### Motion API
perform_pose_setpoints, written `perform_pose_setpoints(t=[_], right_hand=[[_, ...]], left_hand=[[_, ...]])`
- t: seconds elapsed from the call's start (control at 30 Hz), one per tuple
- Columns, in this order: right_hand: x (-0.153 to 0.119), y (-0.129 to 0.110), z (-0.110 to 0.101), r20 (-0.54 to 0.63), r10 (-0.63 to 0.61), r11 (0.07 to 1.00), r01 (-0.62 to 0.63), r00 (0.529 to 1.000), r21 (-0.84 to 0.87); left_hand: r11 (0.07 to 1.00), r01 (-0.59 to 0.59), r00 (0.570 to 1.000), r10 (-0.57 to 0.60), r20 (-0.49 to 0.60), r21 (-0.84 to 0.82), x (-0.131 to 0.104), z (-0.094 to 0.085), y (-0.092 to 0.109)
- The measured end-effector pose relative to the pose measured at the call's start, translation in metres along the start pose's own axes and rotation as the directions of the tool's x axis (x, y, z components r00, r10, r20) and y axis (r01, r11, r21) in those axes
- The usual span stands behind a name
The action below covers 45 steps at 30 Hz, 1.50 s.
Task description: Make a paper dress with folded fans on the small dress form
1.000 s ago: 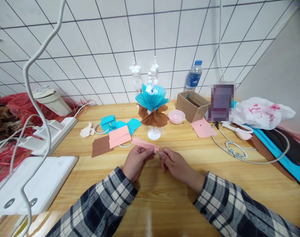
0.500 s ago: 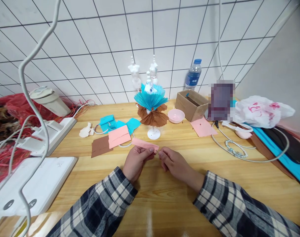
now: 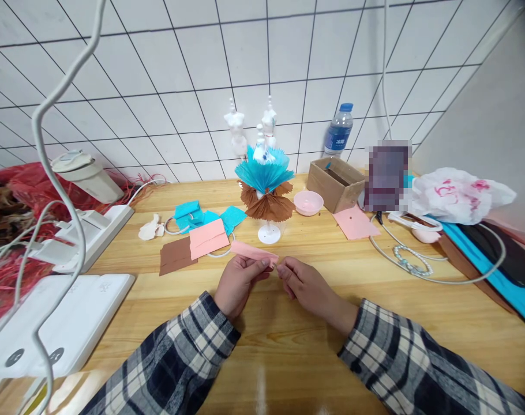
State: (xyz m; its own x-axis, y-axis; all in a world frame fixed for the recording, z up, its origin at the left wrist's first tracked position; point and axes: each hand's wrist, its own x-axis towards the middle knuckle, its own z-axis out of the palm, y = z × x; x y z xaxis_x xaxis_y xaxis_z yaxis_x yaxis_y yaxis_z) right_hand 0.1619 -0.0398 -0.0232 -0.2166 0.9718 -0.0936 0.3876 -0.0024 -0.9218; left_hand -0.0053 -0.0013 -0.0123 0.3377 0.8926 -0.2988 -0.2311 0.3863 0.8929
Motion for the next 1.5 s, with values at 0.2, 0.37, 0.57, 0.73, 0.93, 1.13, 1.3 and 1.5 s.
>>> perform_pose_setpoints(t=[0.2, 0.37, 0.57, 0.73, 0.93, 1.13, 1.3, 1.5], right_hand=[[0.0010, 0.0000, -0.0009, 0.008, -0.005, 1.000, 0.005, 1.000, -0.015], [0.0009, -0.0004, -0.0017, 0.027, 0.028, 0.999, -0.028, 0.999, -0.019], [0.0009, 0.0018, -0.0011, 0.037, 0.032, 0.999, -0.033, 0.999, 0.019], [0.0018, 0.0028, -0.0009, 0.040, 0.027, 0.999, -0.029, 0.999, 0.034], [0.0017, -0.0012, -0.0030, 0.056, 0.015, 0.999, -0.017, 0.998, 0.041], [0.0013, -0.0038, -0.0039, 0.065, 0.017, 0.999, -0.020, 0.998, 0.042], [0.0013, -0.0051, -0.0045, 0.082, 0.029, 0.998, -0.033, 0.996, 0.044], [0.0017, -0.0049, -0.0041, 0.081, 0.039, 0.998, -0.043, 0.996, 0.053]], left_hand=[[1.000, -0.003, 1.000, 0.003, -0.024, -0.015, -0.0004, 0.0023, 0.0013], [0.997, -0.028, 0.996, 0.022, -0.085, -0.067, -0.0018, 0.0038, 0.0026], [0.998, -0.036, 0.999, 0.034, -0.035, -0.060, -0.0016, 0.0023, 0.0019], [0.999, -0.024, 1.000, 0.024, -0.007, -0.044, -0.0012, 0.0017, 0.0024], [0.999, -0.031, 1.000, 0.031, 0.003, -0.031, -0.0012, 0.0017, 0.0026], [0.999, -0.027, 1.000, 0.027, -0.001, -0.043, -0.0015, 0.0015, 0.0028], [0.998, -0.031, 0.999, 0.031, 0.009, -0.046, -0.0010, 0.0013, 0.0029], [0.998, -0.032, 0.999, 0.033, 0.034, -0.051, -0.0007, 0.0003, 0.0027]])
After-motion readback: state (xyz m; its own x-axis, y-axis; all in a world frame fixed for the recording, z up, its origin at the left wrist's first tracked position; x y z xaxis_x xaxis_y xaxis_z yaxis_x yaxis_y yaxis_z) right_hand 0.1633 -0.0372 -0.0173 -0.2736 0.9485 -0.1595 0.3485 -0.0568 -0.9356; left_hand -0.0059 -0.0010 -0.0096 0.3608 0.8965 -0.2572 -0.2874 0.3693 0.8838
